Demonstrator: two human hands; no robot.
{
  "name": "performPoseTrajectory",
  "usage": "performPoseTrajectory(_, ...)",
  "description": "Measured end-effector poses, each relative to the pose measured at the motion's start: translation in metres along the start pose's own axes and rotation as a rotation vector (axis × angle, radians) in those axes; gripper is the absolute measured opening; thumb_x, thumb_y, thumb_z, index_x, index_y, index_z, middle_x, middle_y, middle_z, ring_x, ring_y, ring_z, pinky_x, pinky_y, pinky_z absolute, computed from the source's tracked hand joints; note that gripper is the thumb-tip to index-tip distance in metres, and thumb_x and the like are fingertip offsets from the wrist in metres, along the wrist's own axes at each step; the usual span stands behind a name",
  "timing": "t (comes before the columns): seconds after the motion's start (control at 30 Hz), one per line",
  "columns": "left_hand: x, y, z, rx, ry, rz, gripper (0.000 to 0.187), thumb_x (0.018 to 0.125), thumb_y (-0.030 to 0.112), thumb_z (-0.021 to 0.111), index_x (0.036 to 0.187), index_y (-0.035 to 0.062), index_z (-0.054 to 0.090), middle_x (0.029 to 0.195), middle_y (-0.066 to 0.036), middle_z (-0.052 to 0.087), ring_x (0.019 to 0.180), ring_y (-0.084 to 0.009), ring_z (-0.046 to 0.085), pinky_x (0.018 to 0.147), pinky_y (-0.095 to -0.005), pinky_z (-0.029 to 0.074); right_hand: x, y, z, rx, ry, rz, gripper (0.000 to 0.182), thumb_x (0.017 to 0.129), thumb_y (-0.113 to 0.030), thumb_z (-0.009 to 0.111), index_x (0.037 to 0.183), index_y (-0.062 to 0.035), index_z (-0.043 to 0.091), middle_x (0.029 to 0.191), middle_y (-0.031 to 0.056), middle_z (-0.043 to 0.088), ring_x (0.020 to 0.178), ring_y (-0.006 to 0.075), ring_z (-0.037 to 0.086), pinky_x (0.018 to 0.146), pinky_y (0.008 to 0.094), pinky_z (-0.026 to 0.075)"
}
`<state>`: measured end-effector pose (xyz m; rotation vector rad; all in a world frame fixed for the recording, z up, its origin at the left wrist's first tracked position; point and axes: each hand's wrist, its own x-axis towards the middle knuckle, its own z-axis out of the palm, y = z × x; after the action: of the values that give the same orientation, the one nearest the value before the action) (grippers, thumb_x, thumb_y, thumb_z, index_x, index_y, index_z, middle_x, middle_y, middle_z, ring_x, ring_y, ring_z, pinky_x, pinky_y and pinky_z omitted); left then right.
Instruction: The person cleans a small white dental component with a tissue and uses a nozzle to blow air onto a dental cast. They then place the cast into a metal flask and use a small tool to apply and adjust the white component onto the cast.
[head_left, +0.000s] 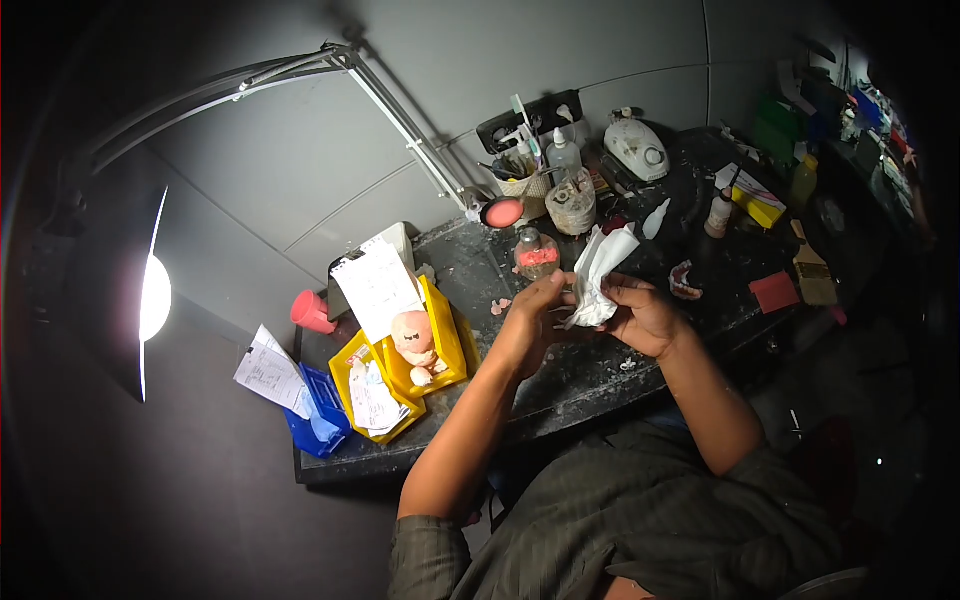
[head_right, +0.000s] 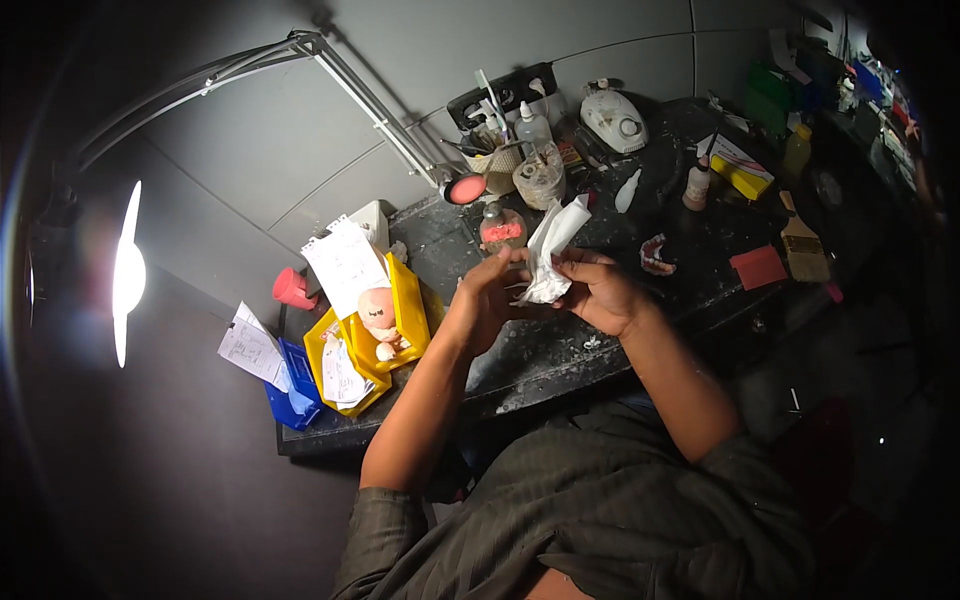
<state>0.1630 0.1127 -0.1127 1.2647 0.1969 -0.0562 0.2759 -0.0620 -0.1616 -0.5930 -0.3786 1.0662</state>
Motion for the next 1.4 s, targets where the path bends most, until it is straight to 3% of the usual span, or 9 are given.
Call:
performPoseTrajectory(0.03,-0.004,0.004,-0.001,-0.034,0.005,0.049,0.048,0.103,0.034,0.058,0.135,-0.0014,0.054,0.119,-0.012,0.066,0.1,-0.0239,0.068,0.082,-0.044,0.058,-0.001,0.0,0.0,-0.034,0.015,-0.036,0.024,0.102,-0.019,0.061,0.121,-0.0057,0.066,0.107,0.0037,0.07,0.093,0.014,0.064,0.078,0.0298,0.05)
performPoseTrajectory(0.17,-0.009,0.014,-0.013,0.273,-0.044,0.103,0.032,0.096,0.005,0.066,0.125,-0.0053,0.061,0.099,-0.008,0.071,0.08,-0.0164,0.069,0.069,-0.033,0.058,0.005,0.003,0.001,-0.173,0.105,-0.132,0.023,0.101,-0.015,0.062,0.121,-0.003,0.066,0.109,0.0048,0.069,0.096,0.0133,0.064,0.082,0.0301,0.051)
performPoseTrajectory(0.4,-0.001,0.006,-0.029,0.041,-0.084,0.293,0.025,0.098,0.003,0.062,0.12,-0.0058,0.067,0.109,-0.009,0.072,0.101,-0.0162,0.067,0.091,-0.0284,0.051,0.014,0.01,0.008,-0.07,0.042,-0.044,0.026,0.1,-0.013,0.063,0.123,-0.0014,0.063,0.113,0.0054,0.068,0.103,0.0148,0.064,0.09,0.0331,0.052)
performPoseTrajectory(0.7,-0.004,-0.021,-0.033,0.413,0.055,0.603,0.022,0.094,-0.003,0.067,0.116,-0.0037,0.07,0.112,-0.009,0.066,0.104,-0.016,0.062,0.093,-0.0296,0.048,0.017,0.022,0.019,-0.294,0.168,-0.14,0.028,0.098,-0.006,0.064,0.125,0.0008,0.061,0.116,0.0068,0.068,0.104,0.0156,0.065,0.092,0.0318,0.052)
performPoseTrajectory(0.83,-0.005,-0.025,-0.029,0.451,0.156,0.647,0.022,0.088,-0.004,0.071,0.11,0.0,0.072,0.101,-0.007,0.065,0.088,-0.0147,0.058,0.083,-0.0275,0.047,0.014,0.025,0.02,-0.391,0.216,-0.241,0.024,0.098,-0.002,0.064,0.122,0.0036,0.062,0.114,0.0097,0.069,0.104,0.014,0.065,0.092,0.0307,0.052)
performPoseTrajectory(0.97,-0.006,-0.026,-0.032,0.483,0.234,0.507,0.022,0.089,-0.001,0.073,0.111,0.0,0.072,0.101,-0.007,0.066,0.093,-0.0129,0.06,0.085,-0.0275,0.047,0.011,0.03,0.023,-0.489,0.275,-0.268,0.018,0.101,-0.001,0.061,0.116,0.0067,0.065,0.11,0.0102,0.07,0.094,0.0119,0.067,0.085,0.0273,0.054)
performPoseTrajectory(1.23,-0.003,-0.028,-0.033,0.466,0.168,0.571,0.027,0.088,-0.002,0.073,0.115,0.0004,0.071,0.105,-0.008,0.065,0.098,-0.0158,0.06,0.089,-0.0293,0.047,0.005,0.023,0.04,-0.495,0.215,-0.152,0.022,0.104,-0.008,0.056,0.117,0.0071,0.065,0.105,0.0112,0.071,0.087,0.0158,0.07,0.068,0.0321,0.061)
performPoseTrajectory(1.3,-0.001,-0.032,-0.035,0.476,0.191,0.632,0.024,0.088,0.002,0.074,0.112,0.002,0.072,0.102,-0.006,0.062,0.086,-0.0135,0.056,0.078,-0.0264,0.047,0.005,0.023,0.035,-0.459,0.189,-0.141,0.023,0.104,-0.009,0.055,0.117,0.0067,0.066,0.105,0.0112,0.071,0.087,0.0165,0.07,0.066,0.0331,0.062)
performPoseTrajectory(1.4,-0.007,-0.026,-0.033,0.482,0.177,0.575,0.021,0.088,0.001,0.075,0.109,0.0009,0.074,0.106,-0.009,0.065,0.099,-0.0178,0.061,0.089,-0.0307,0.047,0.005,0.023,0.031,-0.42,0.161,-0.123,0.023,0.103,-0.01,0.057,0.117,0.0058,0.066,0.105,0.0108,0.071,0.088,0.016,0.07,0.067,0.0324,0.061)
